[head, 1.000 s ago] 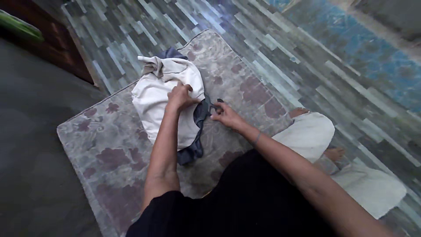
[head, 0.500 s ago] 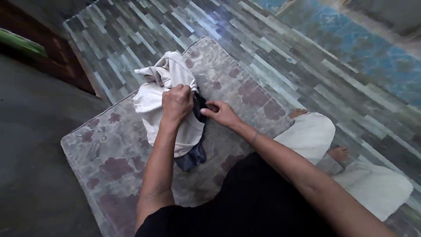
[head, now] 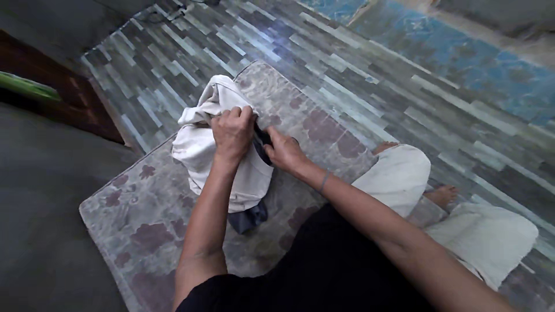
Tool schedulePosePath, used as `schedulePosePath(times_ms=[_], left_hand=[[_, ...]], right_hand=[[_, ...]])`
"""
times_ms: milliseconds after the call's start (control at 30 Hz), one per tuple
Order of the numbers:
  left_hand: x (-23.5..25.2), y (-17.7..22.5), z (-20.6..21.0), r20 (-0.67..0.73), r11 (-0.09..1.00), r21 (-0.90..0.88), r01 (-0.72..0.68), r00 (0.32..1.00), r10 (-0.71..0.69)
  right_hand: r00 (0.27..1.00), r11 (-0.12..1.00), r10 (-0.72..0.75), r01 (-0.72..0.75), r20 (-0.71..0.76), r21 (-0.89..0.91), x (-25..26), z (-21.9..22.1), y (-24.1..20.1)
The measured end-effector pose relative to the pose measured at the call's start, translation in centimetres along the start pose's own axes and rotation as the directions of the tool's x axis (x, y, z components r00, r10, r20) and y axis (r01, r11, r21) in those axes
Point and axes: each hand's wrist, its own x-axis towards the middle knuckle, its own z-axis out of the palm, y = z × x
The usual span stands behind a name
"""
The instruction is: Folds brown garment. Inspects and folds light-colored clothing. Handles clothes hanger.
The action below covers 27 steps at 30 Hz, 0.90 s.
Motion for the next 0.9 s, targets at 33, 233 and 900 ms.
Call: schedulePosePath(times_ms=[33, 233, 900], left_hand=[[0.6, -0.1, 0.1, -0.022, 0.999, 0.004, 0.043, 0.999, -0.043], [4.6, -2.1, -1.8, 0.164, 0.886, -0.118, 0.449, 0.888, -0.429], [4.7, -2.1, 1.7, 0.477, 0.672, -0.413, 0.615, 0.774, -0.415]], right_hand=[[1.000, 1.000, 0.001, -0.001, 0.001, -0.013, -0.2, 0.1, 0.3], [1.000, 0.999, 0.007, -0.007, -0.002, 0.031, -1.9, 0.6, 3.0], [0.996, 0.996, 0.084, -0.084, 0.006, 0.004, -6.2, -1.0, 6.8]])
